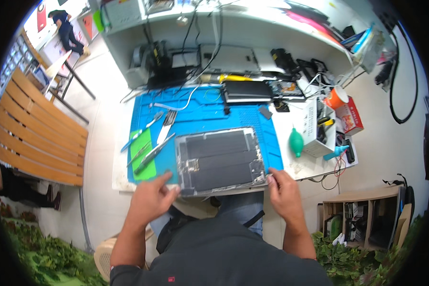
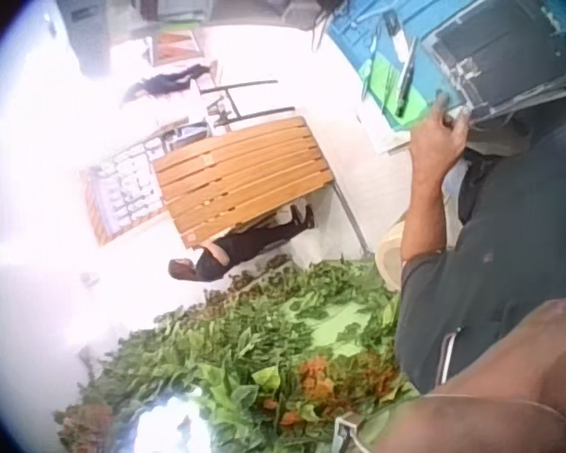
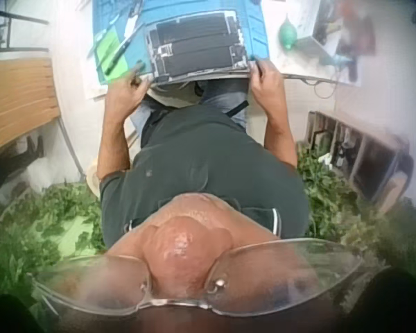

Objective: The person uses a screwdriver to remove screws from a tablet, separates the screen assembly from the chassis, and handles the internal connectors.

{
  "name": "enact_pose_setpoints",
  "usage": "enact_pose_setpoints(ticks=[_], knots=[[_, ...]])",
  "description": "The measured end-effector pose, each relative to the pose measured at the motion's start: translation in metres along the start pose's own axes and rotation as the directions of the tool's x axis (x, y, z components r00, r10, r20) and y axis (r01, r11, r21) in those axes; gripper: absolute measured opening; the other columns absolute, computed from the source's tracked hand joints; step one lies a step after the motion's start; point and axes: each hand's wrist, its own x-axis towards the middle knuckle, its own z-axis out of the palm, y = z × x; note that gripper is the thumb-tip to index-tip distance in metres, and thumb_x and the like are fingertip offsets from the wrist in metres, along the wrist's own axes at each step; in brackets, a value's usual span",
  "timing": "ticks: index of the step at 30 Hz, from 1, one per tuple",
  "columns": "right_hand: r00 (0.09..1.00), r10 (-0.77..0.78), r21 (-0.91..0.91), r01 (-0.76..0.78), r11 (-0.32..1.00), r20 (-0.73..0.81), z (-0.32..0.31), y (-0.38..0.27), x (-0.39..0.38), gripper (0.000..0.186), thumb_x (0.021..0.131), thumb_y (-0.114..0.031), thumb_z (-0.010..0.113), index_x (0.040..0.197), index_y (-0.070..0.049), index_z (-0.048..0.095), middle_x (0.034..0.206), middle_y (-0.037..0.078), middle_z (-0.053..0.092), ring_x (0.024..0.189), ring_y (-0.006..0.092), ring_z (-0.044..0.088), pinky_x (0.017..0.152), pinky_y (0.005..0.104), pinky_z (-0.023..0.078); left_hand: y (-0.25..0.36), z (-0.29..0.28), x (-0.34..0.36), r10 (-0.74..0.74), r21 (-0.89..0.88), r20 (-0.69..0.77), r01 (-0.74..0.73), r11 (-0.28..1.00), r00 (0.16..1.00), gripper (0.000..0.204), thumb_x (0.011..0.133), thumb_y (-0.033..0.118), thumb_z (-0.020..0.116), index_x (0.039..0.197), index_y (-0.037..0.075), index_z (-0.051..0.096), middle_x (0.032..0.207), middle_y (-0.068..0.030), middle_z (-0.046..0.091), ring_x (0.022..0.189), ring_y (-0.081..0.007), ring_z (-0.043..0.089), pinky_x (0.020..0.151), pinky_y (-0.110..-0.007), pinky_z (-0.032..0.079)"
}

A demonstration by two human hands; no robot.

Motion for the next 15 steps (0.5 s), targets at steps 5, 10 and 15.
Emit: enact_pose_setpoints(ticks=[5,10,15], knots=[[0.986,-0.155,-0.041,0.153,0.987,-0.054,0.012,0.013,0.005,0.028,0.107,-0.007,0.066,0.13,0.006,0.075,0.091,0.02,0.074,0.075,0.0278,0.071,0.071,0.0393,0.057,-0.002,0.032,-0.01,-0.116,-0.514,0.085,0.143,0.846,0.99,0.05,0.103,0.009,0.075,0.147,-0.013,0.062,0.083,-0.0126,0.078,0.074,-0.0167,0.077,0.069,-0.031,0.061],[0.979,0.166,0.384,-0.198,0.902,0.115,0.027,0.016,-0.003,0.032,0.107,-0.007,0.067,0.134,0.009,0.074,0.093,0.016,0.076,0.071,0.0176,0.072,0.063,0.0343,0.058,-0.015,0.033,-0.002,-0.17,-0.681,0.107,0.197,0.706,0.98,0.054,0.104,0.004,0.074,0.151,-0.016,0.056,0.09,-0.0102,0.076,0.077,-0.0155,0.076,0.067,-0.028,0.061],[0.971,0.216,0.538,-0.236,0.809,0.102,0.032,0.02,-0.007,0.034,0.11,-0.01,0.069,0.138,0.008,0.072,0.093,0.007,0.074,0.071,0.0083,0.067,0.06,0.0252,0.058,-0.011,0.019,0.013,-0.183,-0.544,0.169,0.246,0.802,0.969,0.048,0.103,0.007,0.076,0.146,-0.013,0.063,0.087,-0.0079,0.076,0.071,-0.0121,0.073,0.062,-0.027,0.058]])
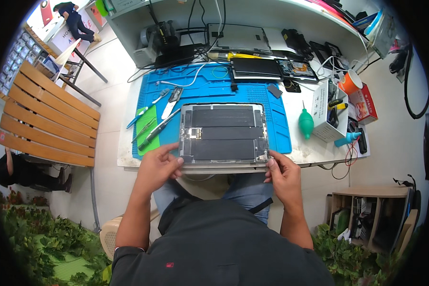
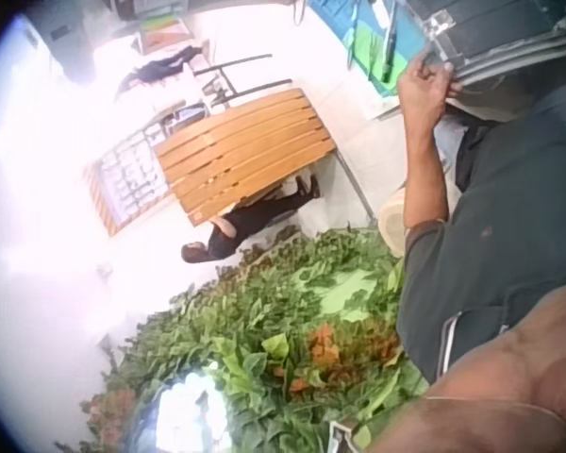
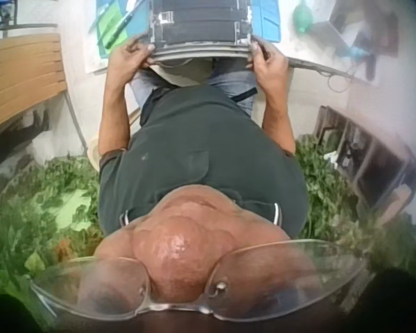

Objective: The person uses a screwdriver to remove screws from a tablet, separates the screen assembly from the chassis, and handles the internal connectors.

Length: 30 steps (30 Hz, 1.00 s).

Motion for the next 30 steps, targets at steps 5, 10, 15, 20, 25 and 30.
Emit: enact_pose_setpoints(ticks=[5,10,15,20,25,30], knots=[[0.996,-0.076,-0.11,0.08,0.991,0.042,-0.011,0.001,0.003,0.032,0.111,-0.012,0.068,0.137,0.006,0.074,0.094,0.006,0.074,0.07,0.0071,0.063,0.058,0.0242,0.053,0.022,-0.003,0.016,0.553,0.757,0.009,-0.367,0.54,0.833,0.036,0.1,0.014,0.08,0.136,0.008,0.078,0.083,-0.0075,0.072,0.064,-0.0178,0.067,0.06,-0.034,0.053],[0.996,-0.093,-0.105,0.091,0.99,-0.01,-0.015,-0.001,0.005,0.029,0.107,-0.01,0.072,0.13,0.007,0.077,0.091,0.006,0.072,0.071,0.0076,0.061,0.062,0.0258,0.048,0.032,0.006,0.032,0.608,0.847,0.091,-0.382,0.369,0.789,0.028,0.1,0.028,0.081,0.126,0.018,0.085,0.083,-0.0058,0.069,0.065,-0.0262,0.067,0.061,-0.04,0.053],[0.992,-0.125,-0.105,0.122,0.987,-0.018,-0.025,0.001,0.005,0.028,0.106,-0.008,0.073,0.129,0.006,0.078,0.092,0.007,0.072,0.072,0.0077,0.061,0.062,0.0252,0.048,0.037,0.009,0.043,0.574,0.856,0.187,-0.419,0.304,0.797,0.026,0.101,0.03,0.08,0.124,0.019,0.085,0.085,-0.005,0.07,0.068,-0.0284,0.07,0.061,-0.041,0.054],[0.987,-0.159,-0.102,0.158,0.982,0.001,-0.025,-0.006,0.005,0.027,0.105,-0.007,0.072,0.128,0.005,0.078,0.093,0.008,0.073,0.073,0.0079,0.062,0.063,0.0256,0.048,0.038,0.009,0.045,0.538,0.876,0.324,-0.462,0.141,0.778,0.026,0.103,0.027,0.074,0.125,0.015,0.081,0.092,-0.0059,0.075,0.073,-0.0306,0.074,0.064,-0.044,0.057],[0.954,-0.298,-0.316,0.294,0.902,0.037,-0.03,-0.017,0.016,0.029,0.106,-0.008,0.067,0.13,0.006,0.075,0.097,0.018,0.074,0.078,0.0264,0.069,0.077,0.0369,0.056,0.062,0.001,0.05,0.378,0.857,0.38,-0.475,0.2,0.844,0.027,0.104,0.025,0.072,0.127,0.015,0.082,0.095,-0.0091,0.078,0.076,-0.0335,0.075,0.068,-0.046,0.058],[0.985,-0.159,-0.175,0.169,0.97,0.068,-0.025,-0.009,-0.006,0.035,0.106,-0.009,0.067,0.137,0.005,0.072,0.099,0.021,0.075,0.081,0.0314,0.069,0.081,0.0401,0.056,0.072,0.005,0.054,0.336,0.825,0.345,-0.454,0.336,0.876,0.024,0.102,0.02,0.075,0.122,0.012,0.084,0.088,-0.0125,0.074,0.073,-0.0359,0.071,0.069,-0.046,0.055]])
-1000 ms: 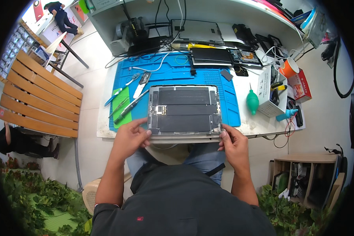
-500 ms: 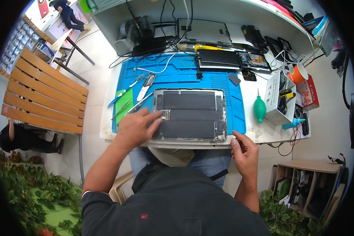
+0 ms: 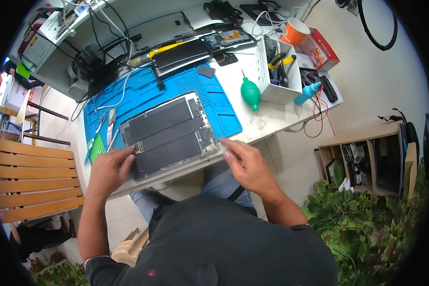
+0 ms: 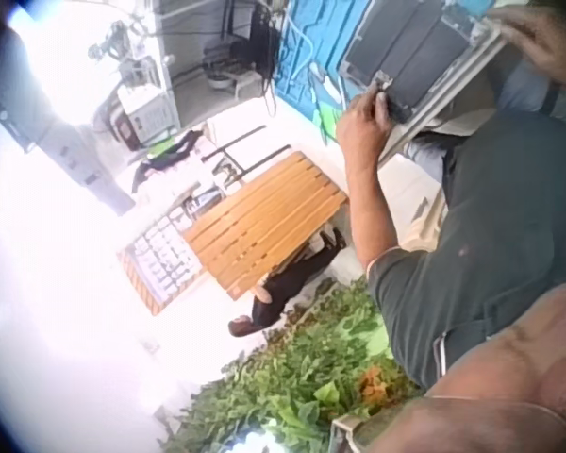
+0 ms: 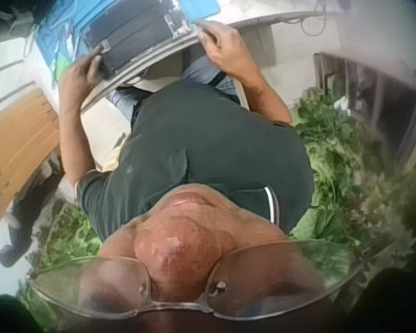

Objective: The person uses a screwdriver to remove screws from a tablet, separates the screen assembly from the chassis, and handles the internal connectors.

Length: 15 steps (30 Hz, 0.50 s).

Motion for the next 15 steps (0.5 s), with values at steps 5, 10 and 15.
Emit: enact_pose_setpoints(ticks=[5,10,15], knots=[[0.996,0.056,0.214,-0.069,0.974,0.067,0.007,0.013,-0.018,0.038,0.109,-0.007,0.068,0.145,0.005,0.069,0.096,0.003,0.068,0.076,0.0064,0.056,0.067,0.0263,0.049,-0.002,-0.005,0.0,0.038,0.004,-0.019,-0.038,0.999,0.999,0.021,0.099,0.019,0.079,0.116,0.01,0.084,0.085,-0.0137,0.073,0.074,-0.034,0.071,0.069,-0.044,0.055],[0.998,0.054,0.249,-0.06,0.967,0.033,-0.002,0.019,-0.02,0.023,0.107,-0.005,0.072,0.128,0.005,0.076,0.09,-0.002,0.066,0.072,0.0015,0.052,0.061,0.0219,0.043,0.009,-0.023,0.06,0.063,-0.111,-0.127,-0.077,0.991,0.99,0.024,0.098,0.025,0.079,0.114,0.008,0.085,0.086,-0.0125,0.076,0.076,-0.0293,0.073,0.072,-0.042,0.056],[0.995,-0.087,0.134,0.091,0.987,-0.041,-0.022,-0.012,0.003,0.022,0.104,-0.009,0.075,0.124,0.0,0.078,0.091,0.004,0.07,0.072,0.0075,0.058,0.064,0.025,0.049,0.003,-0.021,0.164,0.041,-0.313,-0.286,-0.134,0.94,0.957,0.029,0.1,0.023,0.076,0.121,0.003,0.084,0.094,-0.0144,0.081,0.077,-0.0249,0.077,0.074,-0.036,0.059]])
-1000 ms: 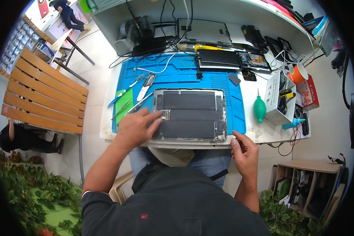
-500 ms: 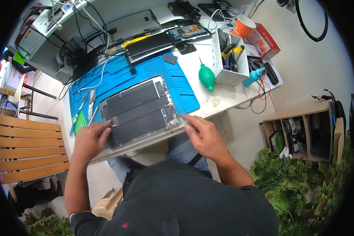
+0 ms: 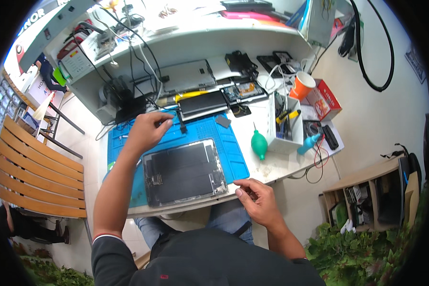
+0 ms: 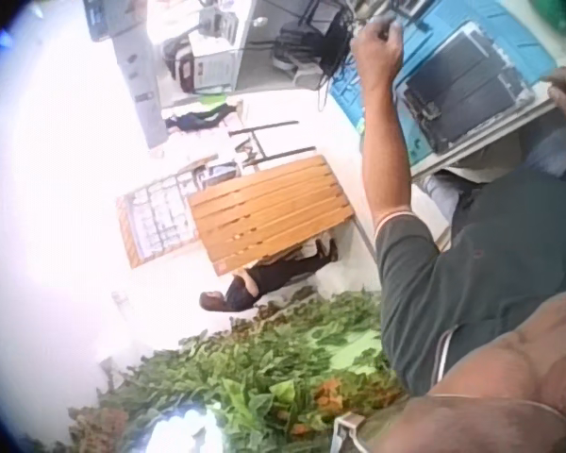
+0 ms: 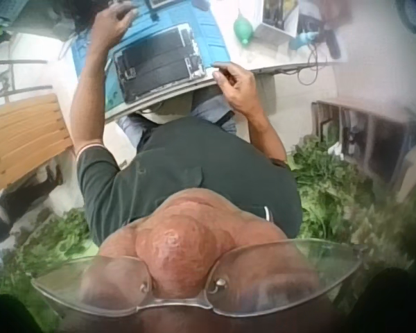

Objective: The person uses a screwdriver to remove screws from a tablet, separates the screen assembly from the chassis, and handles the internal connectors.

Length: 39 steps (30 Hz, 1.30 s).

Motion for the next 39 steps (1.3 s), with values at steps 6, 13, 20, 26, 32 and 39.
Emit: enact_pose_setpoints(ticks=[6,13,20,26,32,39], knots=[[0.963,-0.263,-0.173,0.268,0.948,0.048,-0.005,-0.037,0.073,0.024,0.101,-0.013,0.077,0.122,-0.001,0.079,0.093,0.01,0.075,0.074,0.0178,0.068,0.066,0.0312,0.054,-0.041,0.024,0.069,-0.149,-0.372,-0.012,0.134,0.919,0.989,0.046,0.101,0.022,0.074,0.142,0.0,0.071,0.111,-0.0182,0.081,0.096,-0.0228,0.081,0.089,-0.033,0.062],[0.96,-0.264,-0.064,0.258,0.964,-0.092,0.038,-0.029,0.217,0.026,0.101,-0.017,0.078,0.117,0.002,0.081,0.105,0.016,0.08,0.092,0.0231,0.078,0.083,0.0356,0.06,-0.06,0.054,0.124,-0.286,-0.287,-0.232,0.216,0.934,0.93,0.105,0.095,0.029,0.082,0.176,0.002,0.023,0.164,-0.0326,0.052,0.153,-0.0394,0.054,0.123,-0.044,0.046],[0.975,-0.213,-0.021,0.212,0.977,-0.061,0.042,-0.002,0.206,0.021,0.103,-0.013,0.076,0.117,0.002,0.08,0.105,0.009,0.078,0.084,0.0143,0.072,0.067,0.0289,0.06,-0.07,-0.01,0.084,-0.277,-0.244,0.047,0.28,0.929,0.96,0.1,0.093,0.033,0.084,0.173,-0.001,0.035,0.167,-0.0318,0.051,0.154,-0.0413,0.053,0.127,-0.043,0.043],[0.991,-0.118,-0.086,0.113,0.99,-0.057,0.035,0.005,0.147,0.014,0.102,-0.008,0.079,0.097,0.002,0.071,0.081,0.001,0.07,0.065,0.0061,0.062,0.057,0.0241,0.049,-0.096,-0.07,0.02,-0.044,-0.284,0.123,0.077,0.956,0.991,0.05,0.105,0.026,0.077,0.147,-0.002,0.069,0.128,-0.0163,0.08,0.117,-0.022,0.077,0.104,-0.035,0.06],[0.988,-0.126,-0.003,0.127,0.992,-0.088,0.011,0.044,0.088,0.013,0.099,0.004,0.079,0.098,-0.002,0.067,0.091,0.002,0.067,0.072,0.0062,0.062,0.062,0.023,0.05,-0.094,-0.107,-0.083,-0.275,-0.201,0.065,0.282,0.938,0.959,0.039,0.105,0.024,0.079,0.134,-0.001,0.076,0.108,-0.0091,0.081,0.094,-0.0135,0.075,0.089,-0.03,0.062],[0.997,0.03,0.082,-0.023,0.996,-0.076,0.012,0.038,0.08,0.01,0.101,0.006,0.076,0.102,0.0,0.068,0.095,0.001,0.067,0.078,0.0063,0.063,0.068,0.0236,0.054,-0.081,-0.095,-0.144,-0.48,-0.312,0.09,0.483,0.818,0.873,0.028,0.102,0.012,0.081,0.126,-0.002,0.079,0.091,-0.0057,0.078,0.076,-0.0095,0.068,0.07,-0.026,0.057]])
